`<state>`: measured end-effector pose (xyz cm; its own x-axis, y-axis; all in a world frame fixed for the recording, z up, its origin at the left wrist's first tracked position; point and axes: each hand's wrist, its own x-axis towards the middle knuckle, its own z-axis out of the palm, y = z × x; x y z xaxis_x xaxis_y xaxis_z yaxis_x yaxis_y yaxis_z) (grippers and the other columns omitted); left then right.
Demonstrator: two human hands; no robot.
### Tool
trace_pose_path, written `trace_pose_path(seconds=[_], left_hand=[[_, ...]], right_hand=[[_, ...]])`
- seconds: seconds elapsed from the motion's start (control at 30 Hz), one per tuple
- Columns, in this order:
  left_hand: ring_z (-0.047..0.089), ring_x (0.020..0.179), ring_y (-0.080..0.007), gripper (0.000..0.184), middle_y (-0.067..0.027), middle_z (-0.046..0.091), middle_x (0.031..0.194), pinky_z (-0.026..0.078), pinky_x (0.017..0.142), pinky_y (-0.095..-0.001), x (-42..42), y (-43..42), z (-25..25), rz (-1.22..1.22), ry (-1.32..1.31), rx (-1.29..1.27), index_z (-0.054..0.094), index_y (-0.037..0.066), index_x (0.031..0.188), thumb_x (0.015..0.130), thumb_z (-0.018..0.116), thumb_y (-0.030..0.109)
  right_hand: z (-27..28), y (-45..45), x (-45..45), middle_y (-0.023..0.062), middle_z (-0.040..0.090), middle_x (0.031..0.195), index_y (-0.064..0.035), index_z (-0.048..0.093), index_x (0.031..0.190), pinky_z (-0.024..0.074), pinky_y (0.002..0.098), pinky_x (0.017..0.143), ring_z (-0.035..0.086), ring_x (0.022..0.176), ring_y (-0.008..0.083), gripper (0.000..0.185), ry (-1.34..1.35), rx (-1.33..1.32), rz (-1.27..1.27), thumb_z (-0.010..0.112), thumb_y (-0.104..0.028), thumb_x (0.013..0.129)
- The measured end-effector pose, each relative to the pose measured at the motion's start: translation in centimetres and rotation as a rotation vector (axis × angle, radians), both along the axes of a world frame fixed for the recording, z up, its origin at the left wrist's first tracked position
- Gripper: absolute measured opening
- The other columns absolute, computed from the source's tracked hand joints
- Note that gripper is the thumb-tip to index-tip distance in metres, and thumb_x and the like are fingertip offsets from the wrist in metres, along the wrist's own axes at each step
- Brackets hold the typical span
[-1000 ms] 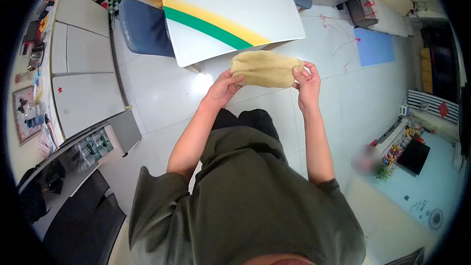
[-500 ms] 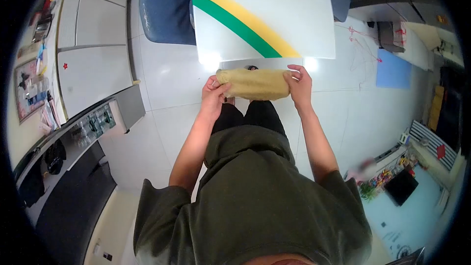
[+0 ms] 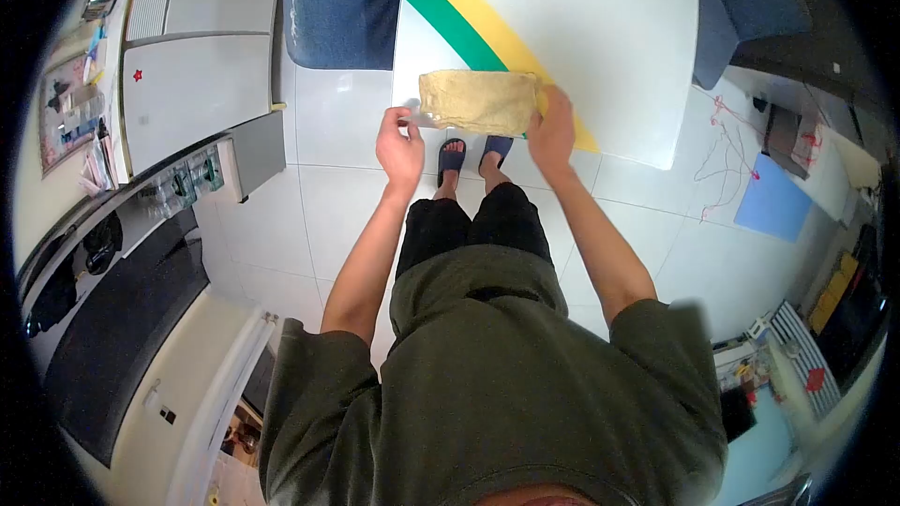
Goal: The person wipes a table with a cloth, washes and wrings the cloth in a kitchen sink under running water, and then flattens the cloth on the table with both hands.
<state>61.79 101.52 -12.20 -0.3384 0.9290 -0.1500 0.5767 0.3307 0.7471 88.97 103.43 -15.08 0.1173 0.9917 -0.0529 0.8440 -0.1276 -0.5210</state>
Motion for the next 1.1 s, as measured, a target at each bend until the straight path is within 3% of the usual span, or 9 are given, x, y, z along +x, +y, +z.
trace_pose_path(seconds=[0.07,0.13,0.17,0.27,0.3,0.53,0.8,0.87,1.1], left_hand=[[0.068,0.11,-0.0327,0.027,-0.0133,0.071,0.12,0.055,0.093,-0.0441,2.5,1.2,1.1,-0.191,0.258,0.19,0.066,0.004,0.115,0.088,0.065,-0.002],[0.059,0.129,-0.0362,0.034,-0.015,0.067,0.134,0.047,0.11,-0.0461,5.2,3.1,0.9,-0.375,0.235,0.241,0.067,0.004,0.124,0.09,0.063,0.001],[0.043,0.147,-0.0365,0.047,-0.0156,0.051,0.155,0.034,0.122,-0.0472,6.1,4.1,0.2,-0.514,0.294,0.118,0.058,0.005,0.143,0.097,0.061,0.012],[0.028,0.155,-0.0355,0.059,-0.0131,0.034,0.167,0.024,0.127,-0.0502,7.8,5.2,-4.7,-0.533,0.394,-0.014,0.043,0.004,0.156,0.103,0.055,0.025],[0.019,0.158,-0.0395,0.072,-0.0163,0.023,0.171,0.017,0.128,-0.0545,7.3,5.1,-5.6,-0.611,0.388,-0.087,0.027,0.001,0.162,0.104,0.051,0.037],[0.02,0.158,-0.0405,0.075,-0.0189,0.024,0.17,0.018,0.127,-0.0539,5.2,10.2,-7.3,-0.615,0.384,-0.092,0.029,0.001,0.162,0.101,0.056,0.033],[0.025,0.156,-0.0363,0.067,-0.0132,0.028,0.17,0.02,0.129,-0.048,0.8,38.4,-11.1,-0.618,0.634,0.259,0.032,0.004,0.161,0.105,0.048,0.036],[0.018,0.158,-0.0383,0.066,-0.0233,0.022,0.169,0.015,0.131,-0.0499,0.8,42.9,-9.5,-0.664,0.666,0.182,0.024,-0.005,0.161,0.109,0.035,0.034],[0.016,0.158,-0.0375,0.064,-0.0238,0.023,0.169,0.013,0.131,-0.0467,0.2,46.7,-10.9,-0.65,0.716,0.28,0.028,-0.005,0.16,0.106,0.039,0.029]], right_hand=[[-0.3,0.2,-1.3,0.0182,0.054,0.145,-0.0016,0.045,0.15,0.0391,0.049,0.115,0.049,0.137,0.0396,0.059,-0.062,0.013,0.204,0.062,-0.012,0.094],[0.5,1.4,-2.2,0.0166,0.05,0.152,-0.0036,0.042,0.155,0.0336,0.0485,0.12,0.044,0.143,0.0375,0.062,-0.068,-0.019,0.476,0.058,-0.014,0.097],[-0.2,1.8,-2.7,0.0155,0.047,0.155,-0.0042,0.043,0.155,0.031,0.0491,0.122,0.041,0.146,0.0361,0.063,-0.09,-0.015,0.504,0.061,-0.017,0.095],[-2.4,2.7,-3.6,0.0119,0.038,0.164,-0.0063,0.043,0.156,0.0237,0.05,0.126,0.031,0.153,0.032,0.067,-0.12,-0.048,0.563,0.064,-0.023,0.095],[-2.8,2.9,-3.7,0.0104,0.035,0.166,-0.0074,0.041,0.157,0.0216,0.0499,0.127,0.028,0.155,0.0307,0.066,-0.105,-0.088,0.572,0.062,-0.025,0.096],[-4.5,9.1,-4.4,0.0081,0.036,0.166,-0.0108,0.039,0.16,0.0201,0.0505,0.127,0.029,0.155,0.0281,0.068,-0.122,-0.055,0.655,0.058,-0.033,0.099],[-7.6,35.2,-9.2,0.0108,0.039,0.164,-0.0066,0.043,0.155,0.0231,0.0493,0.125,0.033,0.153,0.0287,0.061,-0.247,0.255,0.513,0.051,-0.032,0.101],[-7.0,40.0,-9.8,0.0144,0.036,0.166,-0.0014,0.039,0.156,0.0202,0.0473,0.126,0.03,0.154,0.0296,0.065,-0.268,0.25,0.508,0.05,-0.031,0.099],[-8.5,44.2,-11.1,0.0164,0.041,0.162,-0.0017,0.043,0.154,0.0213,0.0482,0.126,0.035,0.151,0.0306,0.06,-0.311,0.353,0.457,0.042,-0.031,0.102]])
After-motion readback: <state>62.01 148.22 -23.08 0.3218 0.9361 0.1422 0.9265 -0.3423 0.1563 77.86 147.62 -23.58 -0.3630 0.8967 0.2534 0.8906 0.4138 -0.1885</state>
